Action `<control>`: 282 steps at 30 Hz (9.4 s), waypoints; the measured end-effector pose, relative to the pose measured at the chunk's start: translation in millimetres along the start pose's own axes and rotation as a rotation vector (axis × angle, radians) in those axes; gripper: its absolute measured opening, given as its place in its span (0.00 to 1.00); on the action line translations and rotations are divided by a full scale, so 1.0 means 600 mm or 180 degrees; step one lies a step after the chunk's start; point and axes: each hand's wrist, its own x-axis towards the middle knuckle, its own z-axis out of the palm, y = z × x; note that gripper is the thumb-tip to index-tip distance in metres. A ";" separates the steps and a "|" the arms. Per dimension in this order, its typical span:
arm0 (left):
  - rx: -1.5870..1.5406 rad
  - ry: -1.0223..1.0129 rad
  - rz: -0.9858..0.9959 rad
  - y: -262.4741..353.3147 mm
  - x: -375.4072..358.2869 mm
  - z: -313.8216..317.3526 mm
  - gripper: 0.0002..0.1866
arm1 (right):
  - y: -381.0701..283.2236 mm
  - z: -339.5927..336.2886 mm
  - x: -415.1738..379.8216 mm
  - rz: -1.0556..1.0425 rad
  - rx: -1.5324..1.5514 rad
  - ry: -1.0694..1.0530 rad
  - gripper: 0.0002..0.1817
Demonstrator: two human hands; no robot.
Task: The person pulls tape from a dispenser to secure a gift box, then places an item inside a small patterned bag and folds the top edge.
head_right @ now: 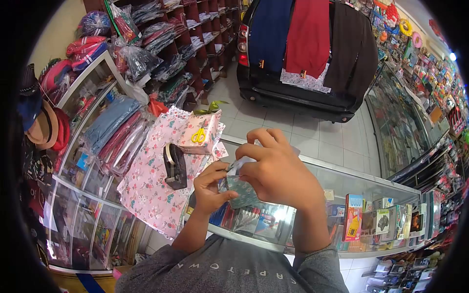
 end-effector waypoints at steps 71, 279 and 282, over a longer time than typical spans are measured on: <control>0.0343 0.0268 -0.0028 -0.057 -0.022 0.035 0.11 | 0.067 -0.010 0.019 -0.0100 0.0909 -0.0255 0.08; 0.1465 -0.3547 0.0188 0.082 0.073 0.054 0.09 | -0.040 0.081 -0.233 0.0898 0.0818 0.0727 0.09; 0.1107 -0.3535 0.0415 0.076 0.077 0.048 0.09 | -0.041 0.072 -0.238 0.0855 0.0860 0.0638 0.10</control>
